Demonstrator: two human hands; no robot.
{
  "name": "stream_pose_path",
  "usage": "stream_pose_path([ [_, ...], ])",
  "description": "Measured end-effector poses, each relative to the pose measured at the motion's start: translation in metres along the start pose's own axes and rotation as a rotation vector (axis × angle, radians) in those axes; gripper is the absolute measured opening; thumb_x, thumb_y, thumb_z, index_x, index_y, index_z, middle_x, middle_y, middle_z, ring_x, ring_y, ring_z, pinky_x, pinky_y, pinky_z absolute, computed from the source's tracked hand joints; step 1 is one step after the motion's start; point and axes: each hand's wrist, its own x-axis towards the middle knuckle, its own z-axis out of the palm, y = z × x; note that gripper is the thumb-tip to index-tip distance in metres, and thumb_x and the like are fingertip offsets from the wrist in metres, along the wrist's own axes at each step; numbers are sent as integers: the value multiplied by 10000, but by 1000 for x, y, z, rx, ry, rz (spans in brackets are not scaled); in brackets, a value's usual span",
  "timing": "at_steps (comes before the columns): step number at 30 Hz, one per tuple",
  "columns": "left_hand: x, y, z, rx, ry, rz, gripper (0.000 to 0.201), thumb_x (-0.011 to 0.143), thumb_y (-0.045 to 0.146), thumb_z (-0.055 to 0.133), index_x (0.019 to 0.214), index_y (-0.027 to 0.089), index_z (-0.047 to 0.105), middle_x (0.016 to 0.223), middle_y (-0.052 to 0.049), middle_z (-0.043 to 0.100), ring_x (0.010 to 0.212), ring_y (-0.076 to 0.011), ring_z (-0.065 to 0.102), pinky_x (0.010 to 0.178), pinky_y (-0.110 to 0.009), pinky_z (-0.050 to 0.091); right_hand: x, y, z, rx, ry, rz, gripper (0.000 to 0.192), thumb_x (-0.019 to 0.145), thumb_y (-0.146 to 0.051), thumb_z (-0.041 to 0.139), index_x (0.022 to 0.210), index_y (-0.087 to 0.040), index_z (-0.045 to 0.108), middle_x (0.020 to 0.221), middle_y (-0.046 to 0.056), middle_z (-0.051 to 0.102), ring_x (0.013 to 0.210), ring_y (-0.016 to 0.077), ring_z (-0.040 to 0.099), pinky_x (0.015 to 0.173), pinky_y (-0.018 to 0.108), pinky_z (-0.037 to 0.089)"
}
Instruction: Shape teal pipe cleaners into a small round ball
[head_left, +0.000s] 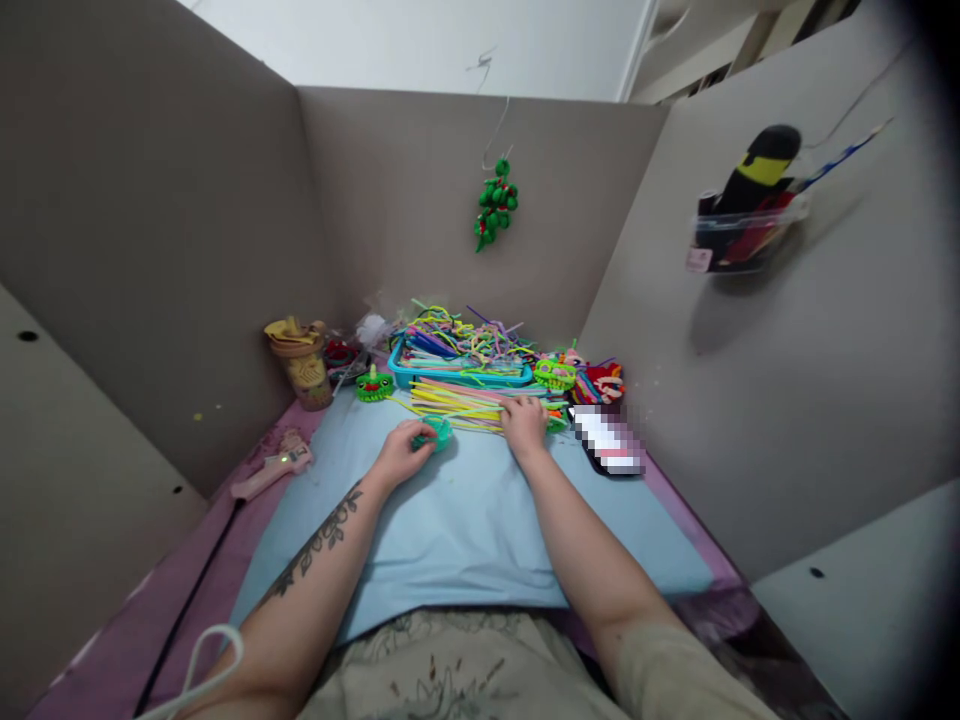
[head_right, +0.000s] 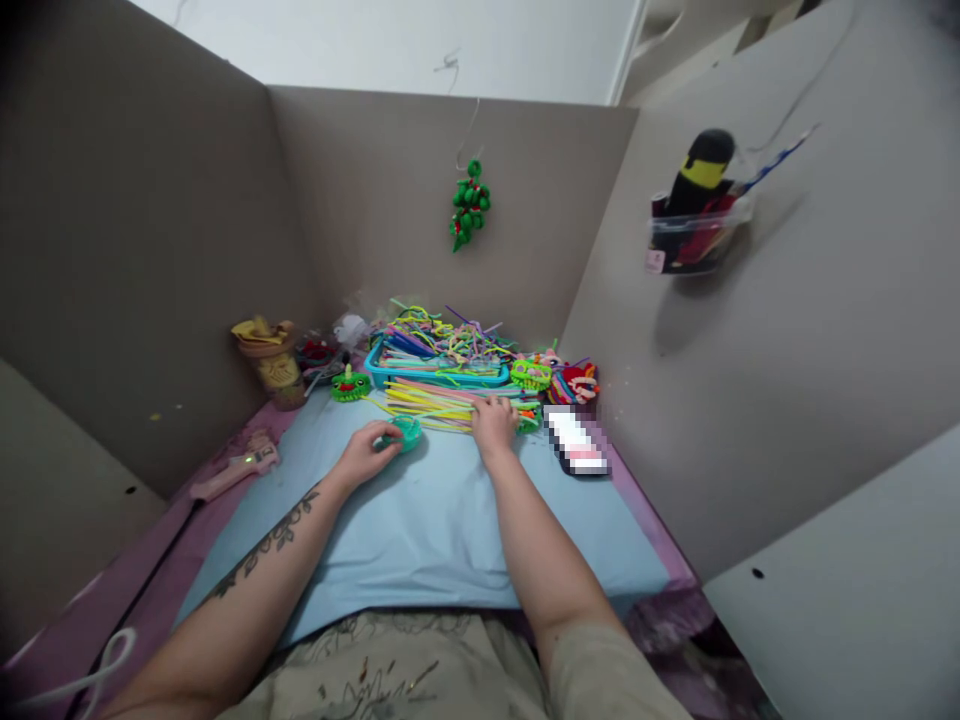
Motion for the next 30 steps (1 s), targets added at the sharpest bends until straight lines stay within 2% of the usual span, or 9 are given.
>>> stream_pose_path([
  [4,1,-3,-1,-26,-14,-15,248,661,114,513,878,181,613,925,-58,629,929,-203,555,876,-359,429,-2,1,-6,44,36,36,317,767,-165,485,1015,-227,673,1008,95,605,1002,266,422,850,392,293],
  [8,2,-6,-2,-34,-27,-8,464,561,51,463,987,178,596,1049,-77,599,1036,-234,520,957,-409,388,-6,-1,-10,52,11,12,403,728,-97,477,1063,-235,653,1025,103,596,1005,281,429,825,382,317],
  [13,2,-6,-1,-46,-20,-34,560,517,29,439,1043,174,566,1093,-89,579,1082,-250,503,980,-442,374,-6,-4,-12,93,46,24,439,680,-37,447,1025,-203,662,1017,116,588,986,273,449,826,355,346],
  [18,2,-5,0,-48,-37,6,582,502,22,429,1048,174,560,1110,-91,577,1093,-253,499,981,-457,372,1,13,-21,170,196,81,385,708,-68,398,987,-158,648,1002,115,591,972,253,477,878,343,358],
  [23,4,-5,1,-13,-33,55,573,514,27,425,1048,186,559,1115,-86,574,1104,-250,486,1001,-464,345,18,43,-33,216,385,277,377,751,-125,361,1020,-101,624,1007,163,598,982,267,499,884,380,364],
  [24,4,-5,1,-1,-33,66,571,518,29,426,1050,189,557,1114,-85,574,1103,-249,485,1004,-464,341,24,45,-34,216,353,264,366,759,-139,365,1004,-104,635,990,159,608,962,262,510,872,377,373],
  [26,4,-4,1,19,-30,85,571,524,30,428,1056,194,552,1117,-81,573,1105,-245,482,1006,-463,338,38,41,-30,200,191,153,332,768,-153,386,939,-137,670,929,123,636,896,236,534,843,350,392],
  [28,3,-4,1,32,-23,101,579,525,24,427,1064,199,548,1135,-80,565,1115,-242,476,1009,-457,338,53,28,-22,129,15,14,286,770,-163,436,894,-184,692,922,94,652,876,214,539,828,322,395],
  [30,3,-3,1,44,-24,117,592,523,17,426,1073,203,545,1143,-79,560,1119,-239,474,1012,-448,338,67,14,-12,38,-98,-76,268,791,-162,449,882,-204,697,933,90,657,881,209,535,813,315,390],
])
